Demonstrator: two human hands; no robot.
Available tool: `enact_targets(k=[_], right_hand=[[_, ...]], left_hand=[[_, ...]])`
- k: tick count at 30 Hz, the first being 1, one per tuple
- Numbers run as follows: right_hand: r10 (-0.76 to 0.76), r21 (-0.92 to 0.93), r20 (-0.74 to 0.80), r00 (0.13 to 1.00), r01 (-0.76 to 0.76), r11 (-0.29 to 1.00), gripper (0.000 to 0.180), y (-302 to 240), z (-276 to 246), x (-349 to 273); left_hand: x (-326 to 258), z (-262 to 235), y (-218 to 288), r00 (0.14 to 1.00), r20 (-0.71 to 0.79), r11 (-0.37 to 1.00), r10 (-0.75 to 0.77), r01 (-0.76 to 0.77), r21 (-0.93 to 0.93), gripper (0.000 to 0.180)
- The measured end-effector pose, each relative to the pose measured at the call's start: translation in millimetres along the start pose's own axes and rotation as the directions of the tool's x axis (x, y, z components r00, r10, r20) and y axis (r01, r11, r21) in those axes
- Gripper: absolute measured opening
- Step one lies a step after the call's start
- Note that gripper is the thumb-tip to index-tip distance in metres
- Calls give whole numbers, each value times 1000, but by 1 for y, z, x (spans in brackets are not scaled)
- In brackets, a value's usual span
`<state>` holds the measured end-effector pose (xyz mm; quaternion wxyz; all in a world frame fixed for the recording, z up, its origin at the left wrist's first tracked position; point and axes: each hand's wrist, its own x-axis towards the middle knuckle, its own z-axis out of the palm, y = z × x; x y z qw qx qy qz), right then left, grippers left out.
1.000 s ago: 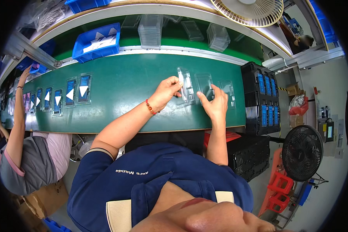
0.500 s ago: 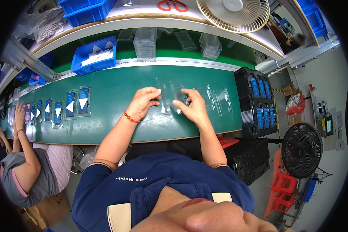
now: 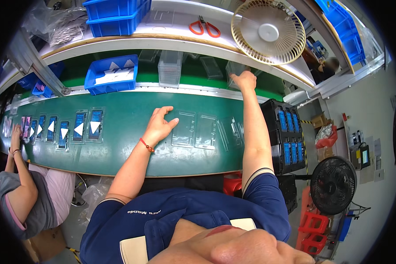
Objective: The person is sorting small cards and placing them into clear plastic trays on an assembly line.
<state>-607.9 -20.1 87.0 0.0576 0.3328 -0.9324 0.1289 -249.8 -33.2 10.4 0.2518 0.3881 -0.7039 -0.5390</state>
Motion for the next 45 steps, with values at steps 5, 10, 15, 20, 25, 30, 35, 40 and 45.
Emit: enact_targets(k=[5, 10, 15, 20, 25, 30, 35, 40, 45], right_hand=[[40, 105, -160, 986, -23, 994, 62, 7, 4, -1], [74, 514, -100, 992, -12, 858, 74, -3, -5, -52], [-289, 962, 207, 935, -140, 236, 53, -35, 13, -132], [-436, 959, 272, 858, -205, 194, 55, -59, 20, -186], [-532, 962, 249, 810, -142, 234, 62, -69, 18, -201], [-530, 942, 333, 780, -302, 147, 60, -63, 23, -197], [-518, 955, 296, 803, -237, 178, 65, -68, 17, -203], [-530, 958, 269, 804, -167, 232, 58, -64, 28, -198], [-419, 951, 281, 863, -192, 242, 56, -60, 38, -189]], left_hand=[[-6, 1, 7, 998, -14, 998, 58, -58, 37, 48], [-3, 5, 3, 988, -73, 988, 135, -139, -65, 40], [-1, 1, 3, 999, -18, 921, 27, -32, -388, 30], [0, 1, 12, 998, 67, 757, 4, 41, -652, 23], [5, 0, -1, 999, -1, 713, 42, -31, -701, 14], [6, -3, 0, 998, -8, 683, 59, -46, -729, 12], [5, -4, 0, 999, 9, 691, 51, -29, -723, 11], [8, 1, -2, 994, 46, 660, 103, -34, -750, 11], [20, -13, -5, 974, -80, 719, -212, 100, -688, 17]])
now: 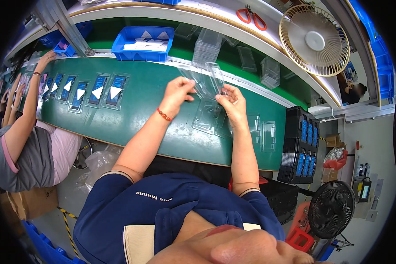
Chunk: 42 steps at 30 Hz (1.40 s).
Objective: The person is sorting small cards and placing them into clear plastic trays on an assembly line.
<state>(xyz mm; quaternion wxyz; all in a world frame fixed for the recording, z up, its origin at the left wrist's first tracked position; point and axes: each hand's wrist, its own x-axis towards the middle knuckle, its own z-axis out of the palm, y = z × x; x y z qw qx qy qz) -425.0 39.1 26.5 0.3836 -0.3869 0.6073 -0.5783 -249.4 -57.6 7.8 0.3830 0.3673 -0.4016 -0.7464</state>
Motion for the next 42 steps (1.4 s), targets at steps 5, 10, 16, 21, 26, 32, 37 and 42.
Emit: enact_targets(k=[5, 10, 16, 21, 26, 32, 37, 42], right_hand=[[-58, -46, -129, 990, 52, 998, 58, -1, -13, -5], [-176, -287, -229, 958, 106, 952, 56, -2, -19, -17], [-260, -268, -8, 966, 249, 931, 64, -9, 12, -40], [-153, -381, -58, 986, 120, 917, 69, 3, 2, 7], [-196, -547, -202, 959, 55, 835, 69, 2, -20, 37], [-479, -810, 29, 877, 301, 503, 63, -29, 35, -40], [-444, -892, 158, 882, 321, 320, 62, 3, 98, -84], [-468, -926, 152, 870, 292, 241, 75, 7, 90, -90]], left_hand=[[14, -15, 12, 969, -244, 965, -36, 97, 243, 46], [6, -7, 7, 747, -4, 287, 664, -251, 924, 54], [11, -11, -14, 808, 285, 18, 515, -342, 939, 29], [9, -25, -11, 796, 232, 91, 560, -338, 937, 23], [-4, -47, -6, 768, 298, 125, 568, -438, 890, 8], [-47, -91, -4, 726, 346, 100, 594, -493, 864, 16], [-65, -116, 2, 708, 248, 78, 661, -394, 916, 16], [-67, -114, 2, 737, 186, 138, 650, -354, 925, 13]])
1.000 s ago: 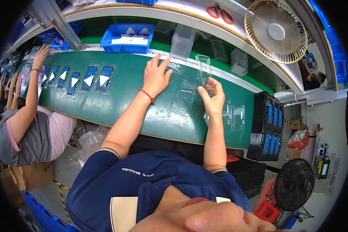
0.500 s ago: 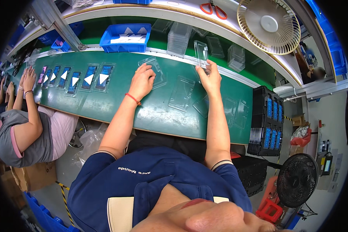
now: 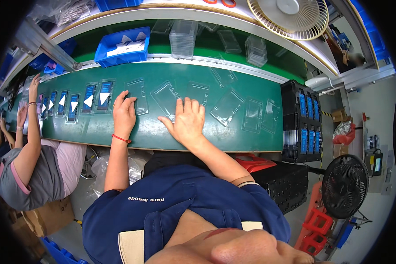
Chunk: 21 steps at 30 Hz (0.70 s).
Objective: The person is sorting small cards and placing them into clear plastic trays on an assembly line.
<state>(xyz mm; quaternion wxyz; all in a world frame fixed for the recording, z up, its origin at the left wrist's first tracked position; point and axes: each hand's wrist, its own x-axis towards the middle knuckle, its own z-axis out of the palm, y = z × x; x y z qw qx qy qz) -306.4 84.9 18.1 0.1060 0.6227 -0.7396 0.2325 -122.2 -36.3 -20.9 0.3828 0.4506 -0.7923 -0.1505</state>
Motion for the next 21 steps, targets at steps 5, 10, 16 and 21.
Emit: enact_targets(k=[5, 10, 16, 21], right_hand=[[72, -38, 32, 997, -71, 997, 80, 27, -9, -16], [-81, 39, 3, 997, 81, 996, 77, 23, -11, -24], [-178, 100, 39, 983, 174, 980, 69, 19, -1, -17], [-230, 144, 61, 971, 220, 965, 71, 23, -3, -18]], left_hand=[[1, 5, 13, 1000, 14, 1000, 14, -15, 13, 11], [3, 13, 32, 996, 62, 998, 65, -67, 21, 14], [-1, 10, 22, 999, 33, 996, 30, -32, 78, 16], [-4, 6, 15, 999, -9, 995, -38, 38, 90, 23]])
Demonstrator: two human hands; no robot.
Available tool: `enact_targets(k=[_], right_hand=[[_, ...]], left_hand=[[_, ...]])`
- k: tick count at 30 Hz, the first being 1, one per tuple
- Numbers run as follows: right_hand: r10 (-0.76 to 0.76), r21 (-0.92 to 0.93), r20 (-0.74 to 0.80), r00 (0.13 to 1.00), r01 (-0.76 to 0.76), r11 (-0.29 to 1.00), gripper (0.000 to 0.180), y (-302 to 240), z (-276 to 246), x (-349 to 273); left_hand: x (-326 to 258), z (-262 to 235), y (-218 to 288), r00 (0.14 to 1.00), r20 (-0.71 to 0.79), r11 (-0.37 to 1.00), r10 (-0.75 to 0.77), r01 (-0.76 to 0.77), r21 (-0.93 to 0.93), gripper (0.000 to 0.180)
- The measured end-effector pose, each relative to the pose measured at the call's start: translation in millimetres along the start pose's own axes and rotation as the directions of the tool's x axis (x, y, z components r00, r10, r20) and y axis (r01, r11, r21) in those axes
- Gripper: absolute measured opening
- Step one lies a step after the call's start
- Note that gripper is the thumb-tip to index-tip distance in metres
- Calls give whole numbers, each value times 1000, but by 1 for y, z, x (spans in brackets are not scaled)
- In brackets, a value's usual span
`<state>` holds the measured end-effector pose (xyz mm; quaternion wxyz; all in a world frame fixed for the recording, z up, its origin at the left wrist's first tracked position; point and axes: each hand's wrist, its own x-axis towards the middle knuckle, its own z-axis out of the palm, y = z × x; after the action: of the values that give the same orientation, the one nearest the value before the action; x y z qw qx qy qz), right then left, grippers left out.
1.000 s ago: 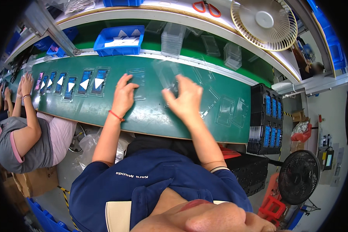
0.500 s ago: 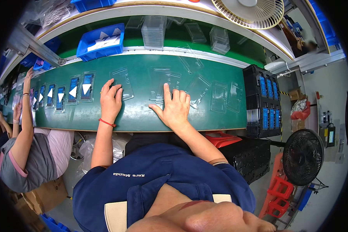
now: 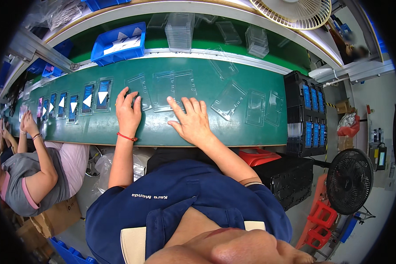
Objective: The person is sorting small cards and placing them into clear plastic trays on an assembly line.
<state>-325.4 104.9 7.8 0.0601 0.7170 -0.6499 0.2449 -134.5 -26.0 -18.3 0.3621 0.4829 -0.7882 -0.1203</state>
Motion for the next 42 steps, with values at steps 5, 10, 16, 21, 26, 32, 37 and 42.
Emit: enact_targets(k=[5, 10, 16, 21, 26, 32, 37, 42], right_hand=[[156, -43, -4, 988, -156, 987, 75, 20, -12, -15], [271, -117, -90, 958, -280, 953, 76, 45, -40, -41], [596, -403, -389, 703, -711, 575, 74, 139, -80, -100], [660, -334, -291, 693, -720, 608, 69, 167, -84, -116], [649, -214, -264, 714, -699, 682, 70, 160, -80, -105], [594, -196, -601, 535, -819, 539, 53, 187, -199, -124], [884, -221, -467, 1, -968, -116, 43, 285, -285, -200], [918, -219, -397, 2, -971, -92, 44, 300, -282, -195]], left_hand=[[3, -2, 40, 955, 144, 963, 259, -267, 41, 48], [-4, 7, 52, 930, 257, 951, 264, -295, 91, 44], [-5, 16, 58, 915, 255, 946, 313, -323, -1, 38], [-3, 29, 75, 876, 256, 913, 408, -399, -88, 36], [-1, 31, 79, 867, 259, 904, 426, -397, -156, 32], [-6, 20, 69, 938, 101, 931, 332, -308, -196, 25], [-7, 30, 71, 927, 66, 902, 369, -340, -267, 19], [-7, 29, 68, 945, 56, 921, 322, -299, -250, 14]])
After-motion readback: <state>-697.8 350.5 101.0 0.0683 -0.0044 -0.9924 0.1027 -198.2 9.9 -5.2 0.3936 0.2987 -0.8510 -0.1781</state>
